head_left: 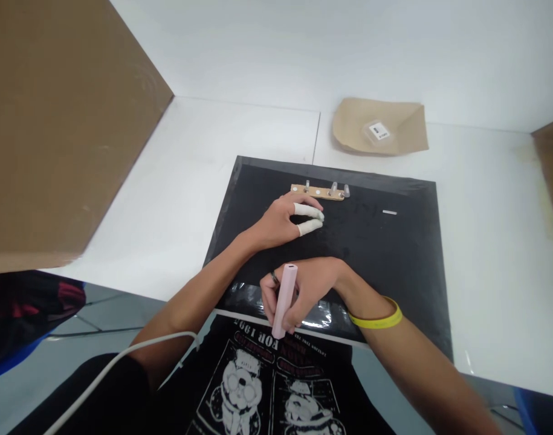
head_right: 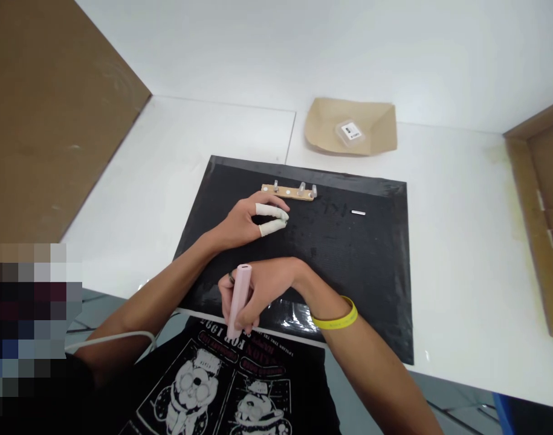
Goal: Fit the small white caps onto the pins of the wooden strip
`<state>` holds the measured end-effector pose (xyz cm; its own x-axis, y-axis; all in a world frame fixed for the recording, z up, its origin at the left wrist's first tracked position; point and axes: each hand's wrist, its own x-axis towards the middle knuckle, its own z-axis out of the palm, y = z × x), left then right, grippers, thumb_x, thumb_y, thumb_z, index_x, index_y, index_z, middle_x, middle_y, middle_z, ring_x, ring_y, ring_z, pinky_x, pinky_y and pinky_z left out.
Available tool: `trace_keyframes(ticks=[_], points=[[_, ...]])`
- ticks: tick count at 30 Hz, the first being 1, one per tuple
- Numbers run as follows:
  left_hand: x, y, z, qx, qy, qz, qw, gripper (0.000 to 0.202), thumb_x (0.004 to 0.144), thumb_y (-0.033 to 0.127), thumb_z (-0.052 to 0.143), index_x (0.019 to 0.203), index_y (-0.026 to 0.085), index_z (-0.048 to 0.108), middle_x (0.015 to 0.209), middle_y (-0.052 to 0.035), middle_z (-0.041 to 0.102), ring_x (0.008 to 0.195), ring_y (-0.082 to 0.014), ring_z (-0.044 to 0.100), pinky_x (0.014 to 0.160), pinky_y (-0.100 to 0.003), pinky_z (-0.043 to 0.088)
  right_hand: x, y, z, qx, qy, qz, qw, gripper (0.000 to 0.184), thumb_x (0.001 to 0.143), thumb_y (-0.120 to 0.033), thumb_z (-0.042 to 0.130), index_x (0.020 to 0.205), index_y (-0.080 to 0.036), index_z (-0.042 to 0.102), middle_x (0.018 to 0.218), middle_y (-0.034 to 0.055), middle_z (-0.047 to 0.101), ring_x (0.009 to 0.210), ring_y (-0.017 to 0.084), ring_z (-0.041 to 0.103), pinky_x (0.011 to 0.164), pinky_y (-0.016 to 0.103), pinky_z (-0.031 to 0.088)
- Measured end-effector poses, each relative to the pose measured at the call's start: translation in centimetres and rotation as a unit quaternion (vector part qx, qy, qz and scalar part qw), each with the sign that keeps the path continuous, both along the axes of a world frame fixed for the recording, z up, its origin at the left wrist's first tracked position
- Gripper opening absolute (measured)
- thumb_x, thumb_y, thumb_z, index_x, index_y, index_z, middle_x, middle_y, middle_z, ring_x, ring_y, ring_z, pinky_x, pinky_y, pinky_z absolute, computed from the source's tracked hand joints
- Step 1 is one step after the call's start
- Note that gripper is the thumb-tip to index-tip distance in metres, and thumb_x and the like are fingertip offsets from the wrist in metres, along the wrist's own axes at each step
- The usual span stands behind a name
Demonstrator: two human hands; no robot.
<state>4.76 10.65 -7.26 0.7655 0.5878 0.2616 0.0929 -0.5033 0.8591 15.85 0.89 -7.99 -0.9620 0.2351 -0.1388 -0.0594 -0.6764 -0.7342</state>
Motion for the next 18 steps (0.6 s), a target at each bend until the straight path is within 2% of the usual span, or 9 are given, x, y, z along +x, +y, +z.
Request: trace_keyframes(ticks=[3, 6, 10, 12, 15, 18], points=[[0.9, -0.6, 1.1, -0.111, -0.072, -0.007, 0.991, 0.012, 0.091, 0.027, 0.077, 0.096, 0.017, 0.082, 0.111, -0.0102, 0.078, 0.106, -0.0197, 0.072, 0.102, -0.04, 0.054, 0.0, 0.0, 0.0, 0.012, -0.004, -0.001, 1.0, 0.036, 0.07, -0.021, 0.093, 0.085, -0.013, 0.061, 0.087, 0.0007, 0.076, 0.069, 0.013, 0.075, 0.061, 0.023, 0.065], [1.9, -1.0, 2.7, -0.198, -0.117, -0.009, 0.973, 0.012, 0.087, 0.028, 0.08, 0.094, 0.019, 0.083, 0.112, -0.0085, 0.078, 0.112, -0.0216, 0.071, 0.106, -0.042, 0.054, 0.0, 0.2, 0.2, 0.022, -0.016, 0.0, 1.0, 0.035, 0.07, -0.021, 0.091, 0.086, -0.014, 0.061, 0.086, 0.0, 0.076, 0.069, 0.013, 0.075, 0.061, 0.024, 0.065], [3.0, -1.2, 4.6, -0.32, -0.139, -0.075, 0.934, 0.008, 0.086, 0.03, 0.082, 0.091, 0.024, 0.085, 0.109, -0.004, 0.08, 0.116, -0.0203, 0.069, 0.109, -0.04, 0.052, 0.0, 0.3, 0.6, 0.026, -0.036, 0.005, 0.999, 0.034, 0.068, -0.019, 0.09, 0.085, -0.015, 0.061, 0.083, -0.001, 0.076, 0.068, 0.013, 0.075, 0.059, 0.022, 0.064], [3.3, -1.3, 5.1, -0.374, -0.154, -0.108, 0.908, 0.009, 0.086, 0.034, 0.083, 0.09, 0.026, 0.086, 0.108, -0.0027, 0.08, 0.112, -0.0177, 0.069, 0.102, -0.034, 0.054, 0.0, 0.3, 0.6, 0.032, -0.043, 0.008, 0.999, 0.033, 0.067, -0.018, 0.089, 0.084, -0.015, 0.06, 0.083, -0.0012, 0.076, 0.068, 0.013, 0.074, 0.058, 0.021, 0.063], [3.6, -1.7, 5.4, -0.455, -0.162, -0.13, 0.866, 0.017, 0.085, 0.04, 0.084, 0.094, 0.026, 0.087, 0.113, -0.0041, 0.079, 0.102, -0.0155, 0.068, 0.082, -0.026, 0.053, 0.0, 0.4, 0.6, 0.038, -0.047, 0.014, 0.998, 0.037, 0.064, -0.018, 0.091, 0.085, -0.016, 0.06, 0.083, -0.0015, 0.076, 0.069, 0.013, 0.075, 0.058, 0.021, 0.063], [3.7, -1.9, 5.5, -0.498, -0.168, -0.144, 0.839, 0.02, 0.083, 0.042, 0.086, 0.095, 0.026, 0.087, 0.113, -0.0044, 0.08, 0.094, -0.0131, 0.067, 0.077, -0.024, 0.051, -0.1, 0.4, 0.6, 0.047, -0.048, 0.013, 0.998, 0.038, 0.063, -0.019, 0.092, 0.085, -0.016, 0.061, 0.084, -0.0012, 0.075, 0.07, 0.014, 0.074, 0.059, 0.022, 0.063]])
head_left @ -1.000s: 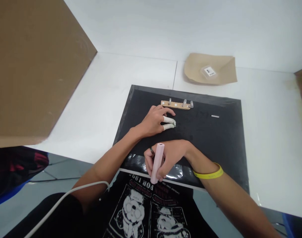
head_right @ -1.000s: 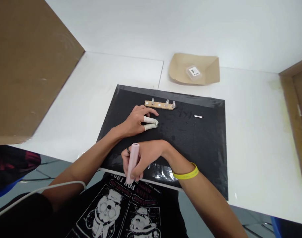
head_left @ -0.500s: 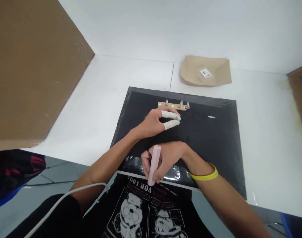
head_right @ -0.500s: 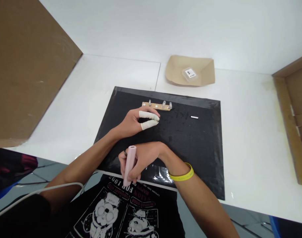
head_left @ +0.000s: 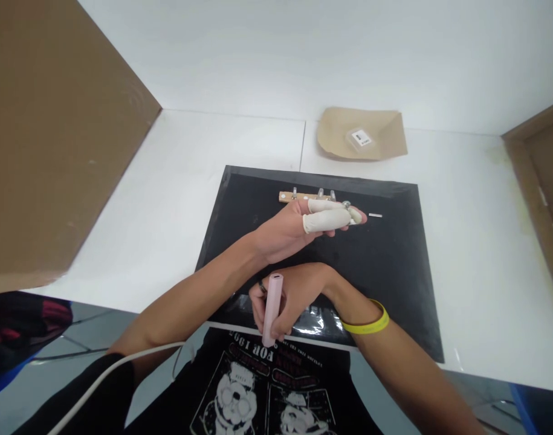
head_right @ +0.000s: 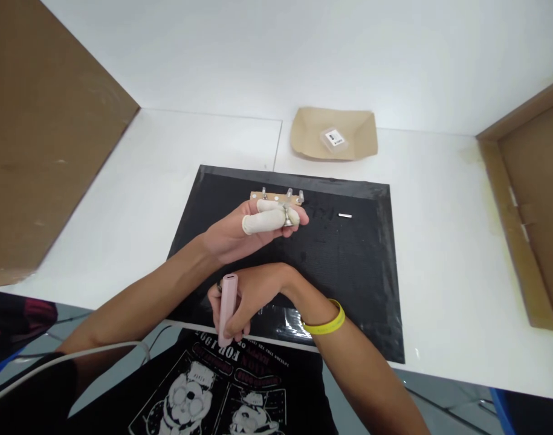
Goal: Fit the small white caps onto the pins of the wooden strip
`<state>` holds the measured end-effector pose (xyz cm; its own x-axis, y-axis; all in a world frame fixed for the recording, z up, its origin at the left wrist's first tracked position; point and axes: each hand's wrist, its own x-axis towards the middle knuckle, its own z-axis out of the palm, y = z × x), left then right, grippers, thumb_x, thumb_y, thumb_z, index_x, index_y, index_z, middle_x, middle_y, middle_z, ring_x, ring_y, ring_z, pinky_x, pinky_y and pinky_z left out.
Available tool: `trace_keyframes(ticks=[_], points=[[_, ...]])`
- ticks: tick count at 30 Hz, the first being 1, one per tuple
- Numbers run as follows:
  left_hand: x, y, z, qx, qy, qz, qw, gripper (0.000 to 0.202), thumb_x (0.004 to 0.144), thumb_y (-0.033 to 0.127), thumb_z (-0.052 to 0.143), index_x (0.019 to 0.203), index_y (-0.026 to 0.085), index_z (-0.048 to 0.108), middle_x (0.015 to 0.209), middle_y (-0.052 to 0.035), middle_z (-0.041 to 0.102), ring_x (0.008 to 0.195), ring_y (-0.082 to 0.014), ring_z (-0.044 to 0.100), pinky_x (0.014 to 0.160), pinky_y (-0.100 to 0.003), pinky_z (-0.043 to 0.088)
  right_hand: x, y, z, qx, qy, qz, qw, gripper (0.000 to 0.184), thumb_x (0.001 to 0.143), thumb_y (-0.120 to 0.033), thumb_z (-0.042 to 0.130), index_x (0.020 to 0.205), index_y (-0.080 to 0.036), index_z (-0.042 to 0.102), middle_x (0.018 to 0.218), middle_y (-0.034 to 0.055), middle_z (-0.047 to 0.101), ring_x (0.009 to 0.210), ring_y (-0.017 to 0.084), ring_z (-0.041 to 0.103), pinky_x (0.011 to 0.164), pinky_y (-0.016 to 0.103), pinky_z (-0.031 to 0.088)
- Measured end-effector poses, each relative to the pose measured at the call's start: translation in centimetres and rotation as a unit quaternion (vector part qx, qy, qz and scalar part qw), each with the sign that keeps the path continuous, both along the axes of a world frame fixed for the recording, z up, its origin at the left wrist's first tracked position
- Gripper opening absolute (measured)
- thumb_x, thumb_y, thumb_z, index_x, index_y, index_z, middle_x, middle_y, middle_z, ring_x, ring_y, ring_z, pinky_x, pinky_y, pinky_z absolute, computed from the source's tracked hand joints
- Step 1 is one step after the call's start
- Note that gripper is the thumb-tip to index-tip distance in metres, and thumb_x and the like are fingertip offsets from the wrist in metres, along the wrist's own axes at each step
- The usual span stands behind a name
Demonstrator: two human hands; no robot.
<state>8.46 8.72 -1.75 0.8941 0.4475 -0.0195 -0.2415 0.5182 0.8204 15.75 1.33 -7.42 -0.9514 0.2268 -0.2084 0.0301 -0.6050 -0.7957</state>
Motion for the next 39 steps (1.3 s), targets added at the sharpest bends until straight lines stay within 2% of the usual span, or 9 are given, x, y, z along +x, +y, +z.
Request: trace_keyframes(ticks=[8, 12, 16, 27, 29, 32, 35, 37, 39], points=[[-0.2, 0.1, 0.4, 0.058, 0.058, -0.032, 0.996, 0.021, 0.088, 0.043, 0.081, 0.094, 0.023, 0.084, 0.13, -0.007, 0.076, 0.097, -0.0188, 0.068, 0.083, -0.036, 0.058, 0.0, 0.2, 0.1, 0.006, 0.001, 0.003, 1.0, 0.041, 0.062, -0.022, 0.094, 0.083, -0.016, 0.06, 0.084, -0.0002, 0.075, 0.071, 0.014, 0.074, 0.059, 0.023, 0.063], [-0.4, 0.1, 0.1, 0.053, 0.053, -0.036, 0.996, 0.022, 0.095, 0.04, 0.072, 0.093, 0.02, 0.081, 0.135, -0.0092, 0.074, 0.107, -0.0221, 0.071, 0.087, -0.038, 0.061, 0.0, 0.1, 0.0, 0.002, -0.005, 0.001, 1.0, 0.042, 0.061, -0.024, 0.096, 0.084, -0.016, 0.061, 0.084, -0.0003, 0.075, 0.072, 0.014, 0.074, 0.06, 0.023, 0.063], [-0.5, 0.1, -0.1, 0.05, 0.04, -0.028, 0.998, 0.02, 0.096, 0.036, 0.07, 0.093, 0.019, 0.078, 0.136, -0.0104, 0.073, 0.105, -0.0218, 0.072, 0.088, -0.039, 0.061, 0.0, 0.0, 0.0, 0.004, -0.006, -0.001, 1.0, 0.042, 0.061, -0.022, 0.096, 0.084, -0.016, 0.061, 0.086, -0.0003, 0.076, 0.072, 0.014, 0.075, 0.061, 0.023, 0.063], [-1.0, 0.0, -0.7, 0.147, 0.079, -0.019, 0.986, 0.05, 0.106, 0.061, 0.048, 0.11, 0.018, 0.074, 0.135, -0.016, 0.072, 0.115, -0.026, 0.074, 0.09, -0.039, 0.063, 0.1, 0.3, 0.4, 0.013, -0.026, 0.013, 0.999, 0.045, 0.06, -0.021, 0.097, 0.086, -0.016, 0.061, 0.082, -0.0016, 0.076, 0.072, 0.014, 0.074, 0.062, 0.021, 0.061], [-1.0, 0.1, -0.9, 0.148, 0.073, -0.008, 0.986, 0.047, 0.103, 0.06, 0.056, 0.108, 0.018, 0.077, 0.132, -0.0155, 0.074, 0.11, -0.0249, 0.075, 0.088, -0.038, 0.062, 0.0, 0.2, 0.3, 0.003, -0.022, 0.012, 1.0, 0.046, 0.059, -0.022, 0.098, 0.086, -0.016, 0.061, 0.083, -0.0015, 0.076, 0.073, 0.014, 0.075, 0.062, 0.022, 0.062], [-1.0, 0.2, -1.7, 0.172, 0.091, 0.053, 0.979, 0.033, 0.093, 0.05, 0.075, 0.1, 0.019, 0.08, 0.121, -0.0106, 0.078, 0.108, -0.0227, 0.074, 0.091, -0.037, 0.06, -0.1, 0.0, 0.0, -0.019, -0.013, 0.004, 1.0, 0.048, 0.058, -0.024, 0.098, 0.085, -0.016, 0.059, 0.084, -0.0016, 0.076, 0.072, 0.015, 0.075, 0.063, 0.025, 0.063], [-1.2, 0.6, -2.9, 0.292, 0.134, 0.149, 0.935, 0.018, 0.09, 0.036, 0.079, 0.095, 0.019, 0.081, 0.115, -0.0075, 0.079, 0.11, -0.0217, 0.071, 0.1, -0.04, 0.056, -0.1, -0.1, -0.3, -0.025, -0.007, -0.003, 1.0, 0.048, 0.059, -0.024, 0.097, 0.086, -0.016, 0.059, 0.086, -0.0014, 0.076, 0.071, 0.015, 0.075, 0.063, 0.026, 0.064], [-1.6, 0.7, -3.8, 0.415, 0.15, 0.195, 0.876, 0.011, 0.091, 0.029, 0.076, 0.094, 0.019, 0.081, 0.111, -0.0077, 0.079, 0.108, -0.021, 0.07, 0.104, -0.042, 0.053, -0.1, -0.2, -0.5, -0.024, 0.0, -0.001, 1.0, 0.045, 0.061, -0.024, 0.096, 0.087, -0.016, 0.059, 0.086, -0.0012, 0.076, 0.071, 0.015, 0.076, 0.064, 0.026, 0.064], [-2.0, 0.7, -4.8, 0.526, 0.163, 0.211, 0.807, 0.01, 0.093, 0.025, 0.073, 0.093, 0.02, 0.081, 0.108, -0.0077, 0.079, 0.105, -0.021, 0.068, 0.104, -0.044, 0.05, -0.1, -0.1, -0.5, -0.024, 0.008, -0.001, 1.0, 0.042, 0.064, -0.024, 0.093, 0.087, -0.016, 0.059, 0.086, -0.0012, 0.075, 0.072, 0.014, 0.076, 0.063, 0.025, 0.065]])
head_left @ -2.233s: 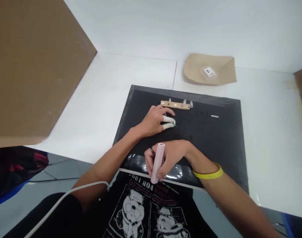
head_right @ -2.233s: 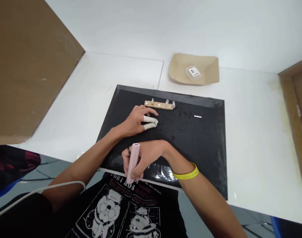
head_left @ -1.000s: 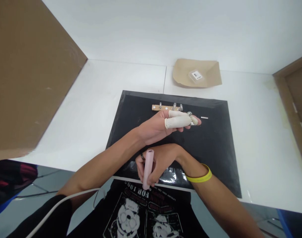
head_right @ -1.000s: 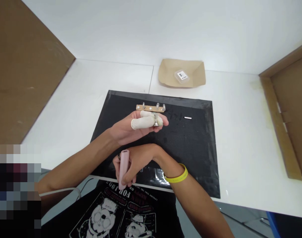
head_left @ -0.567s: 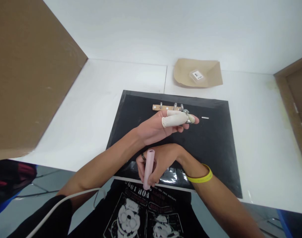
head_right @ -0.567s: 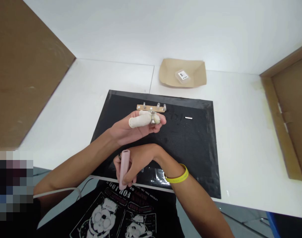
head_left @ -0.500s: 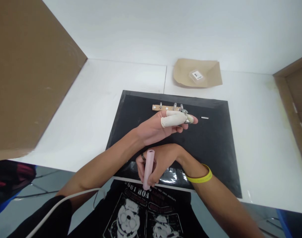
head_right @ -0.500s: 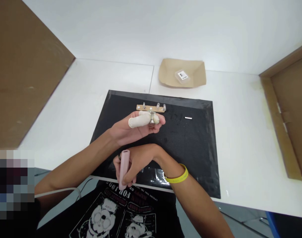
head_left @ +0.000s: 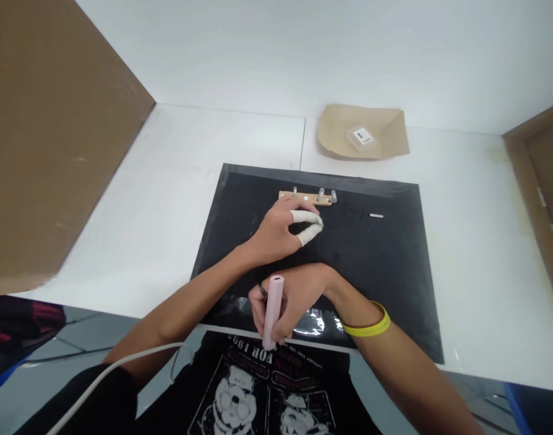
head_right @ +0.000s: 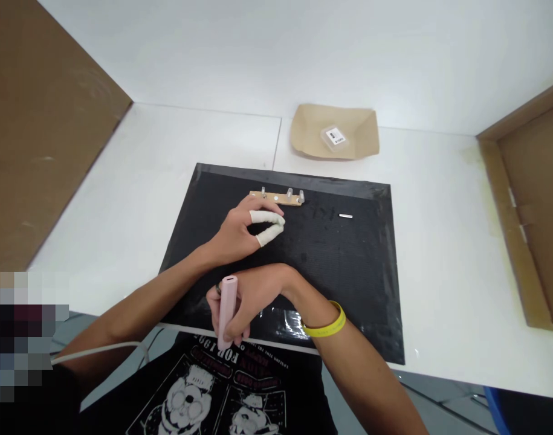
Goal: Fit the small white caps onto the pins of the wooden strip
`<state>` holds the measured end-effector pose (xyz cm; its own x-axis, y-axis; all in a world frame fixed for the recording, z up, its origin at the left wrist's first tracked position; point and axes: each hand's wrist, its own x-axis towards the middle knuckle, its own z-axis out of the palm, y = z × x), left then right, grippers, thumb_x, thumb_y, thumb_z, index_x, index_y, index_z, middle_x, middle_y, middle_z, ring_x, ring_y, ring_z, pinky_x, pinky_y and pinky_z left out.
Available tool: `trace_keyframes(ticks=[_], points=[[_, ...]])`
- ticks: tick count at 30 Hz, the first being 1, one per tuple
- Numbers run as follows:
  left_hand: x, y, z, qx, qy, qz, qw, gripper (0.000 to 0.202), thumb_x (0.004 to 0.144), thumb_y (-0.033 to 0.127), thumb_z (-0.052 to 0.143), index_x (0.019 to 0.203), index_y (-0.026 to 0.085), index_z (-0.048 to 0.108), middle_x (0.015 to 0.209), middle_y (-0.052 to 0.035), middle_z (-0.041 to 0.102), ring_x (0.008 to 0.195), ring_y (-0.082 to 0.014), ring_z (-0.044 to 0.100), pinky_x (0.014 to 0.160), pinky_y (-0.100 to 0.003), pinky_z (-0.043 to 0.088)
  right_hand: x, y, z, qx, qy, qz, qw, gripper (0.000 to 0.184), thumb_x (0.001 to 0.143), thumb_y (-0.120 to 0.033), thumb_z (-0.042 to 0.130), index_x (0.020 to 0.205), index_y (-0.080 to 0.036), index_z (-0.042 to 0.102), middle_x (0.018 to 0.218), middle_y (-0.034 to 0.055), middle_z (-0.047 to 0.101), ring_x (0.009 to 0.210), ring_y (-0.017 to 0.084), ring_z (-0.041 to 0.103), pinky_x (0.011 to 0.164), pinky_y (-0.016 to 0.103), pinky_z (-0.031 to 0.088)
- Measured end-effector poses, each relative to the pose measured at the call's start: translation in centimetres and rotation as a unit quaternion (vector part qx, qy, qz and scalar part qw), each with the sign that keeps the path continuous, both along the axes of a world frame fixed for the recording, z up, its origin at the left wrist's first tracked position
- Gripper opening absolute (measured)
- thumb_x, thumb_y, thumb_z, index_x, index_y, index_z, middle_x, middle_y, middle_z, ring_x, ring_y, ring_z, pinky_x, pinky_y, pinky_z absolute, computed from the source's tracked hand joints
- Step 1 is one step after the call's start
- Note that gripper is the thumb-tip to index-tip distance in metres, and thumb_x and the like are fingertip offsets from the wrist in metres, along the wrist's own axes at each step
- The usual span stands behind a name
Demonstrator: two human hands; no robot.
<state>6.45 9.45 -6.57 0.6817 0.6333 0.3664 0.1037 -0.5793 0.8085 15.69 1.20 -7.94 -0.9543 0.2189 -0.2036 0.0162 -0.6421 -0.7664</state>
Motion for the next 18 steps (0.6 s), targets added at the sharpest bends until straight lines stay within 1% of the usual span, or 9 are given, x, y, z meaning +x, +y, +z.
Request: trace_keyframes(ticks=[2, 5, 8, 10, 14, 18], points=[[-0.4, -0.2, -0.9, 0.084, 0.043, 0.009, 0.995, 0.013, 0.095, 0.023, 0.069, 0.092, 0.02, 0.081, 0.112, -0.0081, 0.079, 0.109, -0.0231, 0.066, 0.104, -0.045, 0.048, 0.0, 0.1, 0.0, 0.004, 0.005, 0.001, 1.0, 0.038, 0.067, -0.024, 0.091, 0.087, -0.016, 0.059, 0.086, -0.0013, 0.075, 0.071, 0.014, 0.076, 0.062, 0.024, 0.065], [-0.7, -0.7, -1.9, 0.137, 0.109, 0.026, 0.984, 0.014, 0.095, 0.026, 0.07, 0.094, 0.023, 0.083, 0.125, -0.0086, 0.077, 0.121, -0.0277, 0.061, 0.103, -0.048, 0.042, 0.0, 0.3, 0.2, 0.009, 0.004, 0.009, 1.0, 0.039, 0.064, -0.021, 0.091, 0.085, -0.015, 0.06, 0.084, -0.0017, 0.075, 0.071, 0.014, 0.075, 0.06, 0.023, 0.064], [-0.8, -1.1, -2.3, 0.15, 0.167, 0.029, 0.974, 0.013, 0.095, 0.027, 0.07, 0.097, 0.025, 0.083, 0.133, -0.0085, 0.074, 0.127, -0.03, 0.057, 0.103, -0.051, 0.037, -0.1, 0.4, 0.3, 0.006, -0.002, 0.009, 1.0, 0.041, 0.061, -0.022, 0.094, 0.085, -0.016, 0.061, 0.084, -0.0015, 0.075, 0.071, 0.014, 0.074, 0.059, 0.023, 0.064], [-0.8, -1.2, -2.4, 0.149, 0.183, 0.025, 0.971, 0.014, 0.096, 0.027, 0.069, 0.099, 0.025, 0.083, 0.135, -0.0087, 0.074, 0.128, -0.0302, 0.057, 0.103, -0.051, 0.036, -0.1, 0.4, 0.2, 0.007, -0.003, 0.009, 1.0, 0.044, 0.06, -0.024, 0.096, 0.085, -0.016, 0.06, 0.086, -0.0013, 0.075, 0.071, 0.014, 0.074, 0.06, 0.024, 0.064], [-0.8, -1.0, -2.5, 0.152, 0.176, 0.022, 0.972, 0.015, 0.098, 0.028, 0.068, 0.101, 0.026, 0.083, 0.136, -0.0084, 0.073, 0.13, -0.0296, 0.056, 0.104, -0.051, 0.035, -0.1, 0.3, 0.1, 0.001, 0.0, 0.021, 1.0, 0.046, 0.06, -0.026, 0.097, 0.086, -0.016, 0.06, 0.086, -0.0012, 0.075, 0.071, 0.014, 0.074, 0.061, 0.024, 0.064], [-0.9, -0.9, -2.8, 0.156, 0.168, 0.019, 0.973, 0.013, 0.097, 0.031, 0.072, 0.101, 0.026, 0.083, 0.136, -0.0076, 0.073, 0.129, -0.0294, 0.056, 0.104, -0.05, 0.033, -0.1, 0.2, 0.0, 0.002, 0.006, 0.008, 1.0, 0.045, 0.061, -0.025, 0.096, 0.086, -0.015, 0.061, 0.086, -0.001, 0.075, 0.071, 0.014, 0.075, 0.06, 0.024, 0.064]])
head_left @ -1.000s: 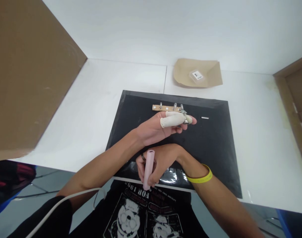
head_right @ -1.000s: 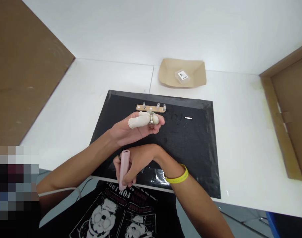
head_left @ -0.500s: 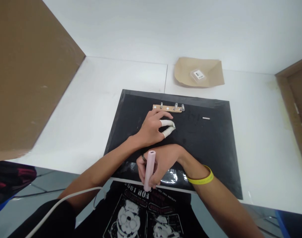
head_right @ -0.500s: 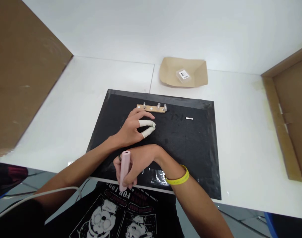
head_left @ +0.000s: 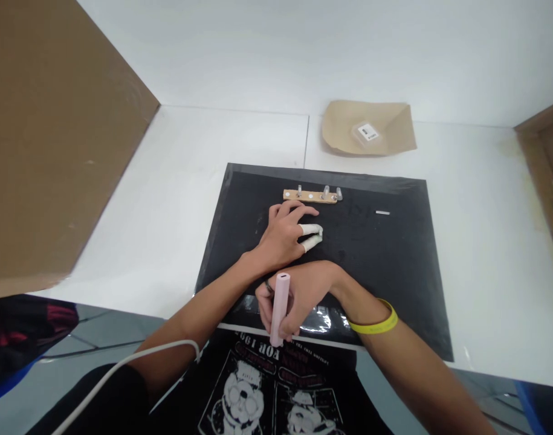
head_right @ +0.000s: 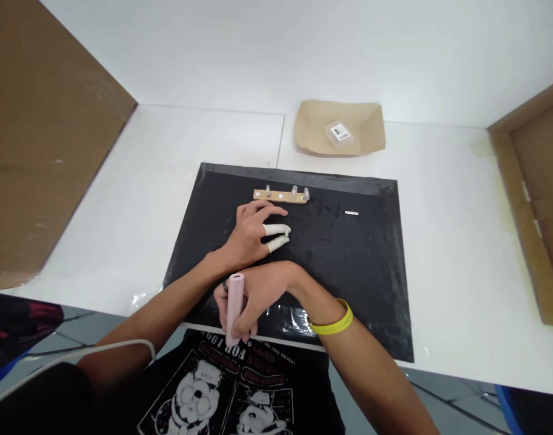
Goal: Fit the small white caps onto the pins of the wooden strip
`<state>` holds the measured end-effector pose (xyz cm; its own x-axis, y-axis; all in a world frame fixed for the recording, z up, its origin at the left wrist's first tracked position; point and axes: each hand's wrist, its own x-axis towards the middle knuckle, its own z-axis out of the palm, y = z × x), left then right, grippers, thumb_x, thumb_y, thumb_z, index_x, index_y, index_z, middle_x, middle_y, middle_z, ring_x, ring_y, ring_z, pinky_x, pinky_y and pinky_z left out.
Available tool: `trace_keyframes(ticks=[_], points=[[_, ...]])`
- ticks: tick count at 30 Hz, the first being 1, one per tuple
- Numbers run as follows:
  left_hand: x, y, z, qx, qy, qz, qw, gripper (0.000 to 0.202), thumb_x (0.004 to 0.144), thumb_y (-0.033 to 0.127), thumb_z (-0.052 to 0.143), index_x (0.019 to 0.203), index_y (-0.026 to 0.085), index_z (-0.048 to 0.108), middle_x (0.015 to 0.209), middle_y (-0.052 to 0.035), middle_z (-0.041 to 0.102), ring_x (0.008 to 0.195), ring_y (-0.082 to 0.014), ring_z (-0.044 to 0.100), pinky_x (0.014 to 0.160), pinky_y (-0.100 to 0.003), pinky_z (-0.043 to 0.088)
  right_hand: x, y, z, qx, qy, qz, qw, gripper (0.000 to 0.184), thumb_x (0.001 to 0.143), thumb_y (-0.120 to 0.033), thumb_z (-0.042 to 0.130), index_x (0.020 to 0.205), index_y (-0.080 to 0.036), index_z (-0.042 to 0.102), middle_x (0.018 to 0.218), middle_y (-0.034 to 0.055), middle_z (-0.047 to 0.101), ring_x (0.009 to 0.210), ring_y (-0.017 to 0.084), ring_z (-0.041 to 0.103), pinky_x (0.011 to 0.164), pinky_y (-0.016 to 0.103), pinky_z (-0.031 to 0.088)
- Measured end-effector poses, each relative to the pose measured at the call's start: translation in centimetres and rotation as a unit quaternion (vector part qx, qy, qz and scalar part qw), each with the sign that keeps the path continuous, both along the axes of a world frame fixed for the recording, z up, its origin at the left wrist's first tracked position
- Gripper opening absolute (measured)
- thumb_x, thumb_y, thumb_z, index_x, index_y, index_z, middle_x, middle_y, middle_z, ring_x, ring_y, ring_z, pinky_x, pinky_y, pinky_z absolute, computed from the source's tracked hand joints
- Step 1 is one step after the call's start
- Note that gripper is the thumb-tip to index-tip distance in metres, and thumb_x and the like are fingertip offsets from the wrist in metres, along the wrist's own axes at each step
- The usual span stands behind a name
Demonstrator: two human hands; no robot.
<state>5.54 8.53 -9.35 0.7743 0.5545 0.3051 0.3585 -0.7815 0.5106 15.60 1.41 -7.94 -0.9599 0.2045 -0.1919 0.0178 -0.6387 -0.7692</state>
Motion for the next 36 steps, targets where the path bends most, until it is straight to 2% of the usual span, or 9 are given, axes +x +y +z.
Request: trace_keyframes(ticks=[13, 19, 25, 36], points=[[0.0, 0.08, -0.08, -0.007, -0.006, -0.006, 1.0, 0.011, 0.096, 0.032, 0.075, 0.098, 0.026, 0.083, 0.135, -0.0075, 0.074, 0.129, -0.0294, 0.056, 0.103, -0.05, 0.033, 0.04, -0.03, -0.26, -0.001, 0.01, -0.006, 1.0, 0.048, 0.059, -0.02, 0.099, 0.087, -0.014, 0.061, 0.086, -0.0011, 0.075, 0.071, 0.014, 0.075, 0.062, 0.023, 0.066], [-0.01, 0.18, -0.15, -0.009, -0.013, -0.01, 1.0, 0.009, 0.094, 0.031, 0.077, 0.098, 0.025, 0.083, 0.135, -0.0058, 0.074, 0.129, -0.0289, 0.057, 0.104, -0.049, 0.033, 0.04, -0.02, -0.17, 0.021, 0.019, -0.005, 1.0, 0.037, 0.069, -0.021, 0.09, 0.088, -0.014, 0.06, 0.087, 0.0002, 0.075, 0.071, 0.014, 0.076, 0.063, 0.024, 0.066], [0.0, 0.18, 0.06, -0.009, -0.015, -0.015, 1.0, 0.01, 0.093, 0.032, 0.078, 0.098, 0.025, 0.082, 0.135, -0.005, 0.074, 0.13, -0.0289, 0.057, 0.105, -0.049, 0.033, 0.02, 0.04, -0.04, 0.012, 0.007, -0.005, 1.0, 0.039, 0.064, -0.018, 0.091, 0.087, -0.015, 0.06, 0.086, -0.0004, 0.075, 0.071, 0.014, 0.075, 0.062, 0.023, 0.065], [-0.03, 0.2, -0.22, 0.008, -0.023, -0.017, 1.0, 0.011, 0.094, 0.034, 0.078, 0.098, 0.024, 0.081, 0.134, -0.0045, 0.074, 0.129, -0.029, 0.057, 0.103, -0.048, 0.032, 0.02, -0.01, 0.14, 0.023, 0.002, -0.008, 1.0, 0.036, 0.066, -0.023, 0.089, 0.085, -0.015, 0.06, 0.085, -0.0006, 0.075, 0.07, 0.014, 0.075, 0.062, 0.024, 0.065]])
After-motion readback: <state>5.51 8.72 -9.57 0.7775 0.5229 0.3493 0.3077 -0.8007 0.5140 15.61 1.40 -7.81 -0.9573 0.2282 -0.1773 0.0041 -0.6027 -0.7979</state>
